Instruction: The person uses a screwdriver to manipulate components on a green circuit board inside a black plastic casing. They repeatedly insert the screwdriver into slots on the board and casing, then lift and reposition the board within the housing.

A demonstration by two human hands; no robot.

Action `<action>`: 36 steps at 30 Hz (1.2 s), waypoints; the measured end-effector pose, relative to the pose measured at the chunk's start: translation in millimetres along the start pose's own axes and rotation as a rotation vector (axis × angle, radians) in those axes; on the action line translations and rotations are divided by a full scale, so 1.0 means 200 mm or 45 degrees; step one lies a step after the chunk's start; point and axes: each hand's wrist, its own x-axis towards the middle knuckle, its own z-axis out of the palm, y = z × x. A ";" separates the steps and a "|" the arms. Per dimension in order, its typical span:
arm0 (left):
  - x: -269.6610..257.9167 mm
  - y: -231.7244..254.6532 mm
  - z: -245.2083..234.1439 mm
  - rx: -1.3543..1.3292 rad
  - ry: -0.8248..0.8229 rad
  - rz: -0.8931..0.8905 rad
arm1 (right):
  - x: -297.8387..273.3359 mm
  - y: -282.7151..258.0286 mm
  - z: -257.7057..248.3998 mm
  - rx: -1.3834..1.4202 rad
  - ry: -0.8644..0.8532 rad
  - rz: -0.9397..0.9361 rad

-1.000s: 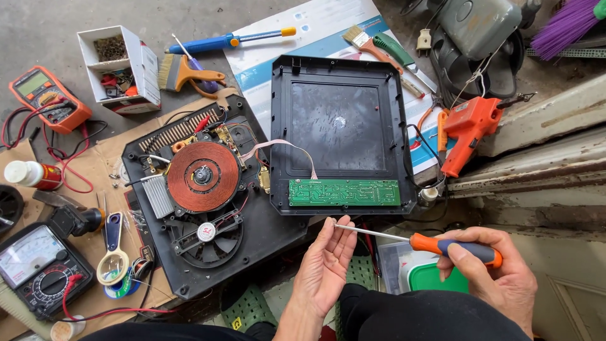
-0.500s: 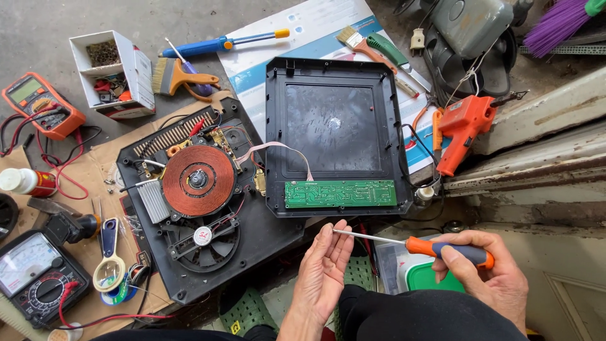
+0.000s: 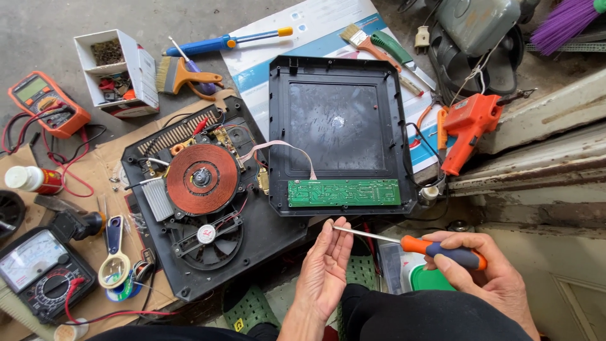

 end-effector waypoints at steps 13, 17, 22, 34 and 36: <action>0.00 0.03 0.03 -0.065 0.065 0.030 | 0.00 0.00 0.05 -0.069 -0.046 -0.004; 0.03 0.08 0.01 -0.121 0.050 0.093 | 0.07 0.00 0.08 -0.169 -0.213 -0.169; 0.01 0.16 0.00 -0.177 0.022 0.135 | 0.15 -0.03 0.11 -0.548 -0.450 -0.525; 0.15 0.28 -0.06 -0.173 0.015 0.162 | 0.21 -0.11 0.28 -0.750 -0.621 -0.936; 0.14 0.29 -0.06 -0.182 0.029 0.160 | 0.21 -0.13 0.29 -0.768 -0.641 -0.906</action>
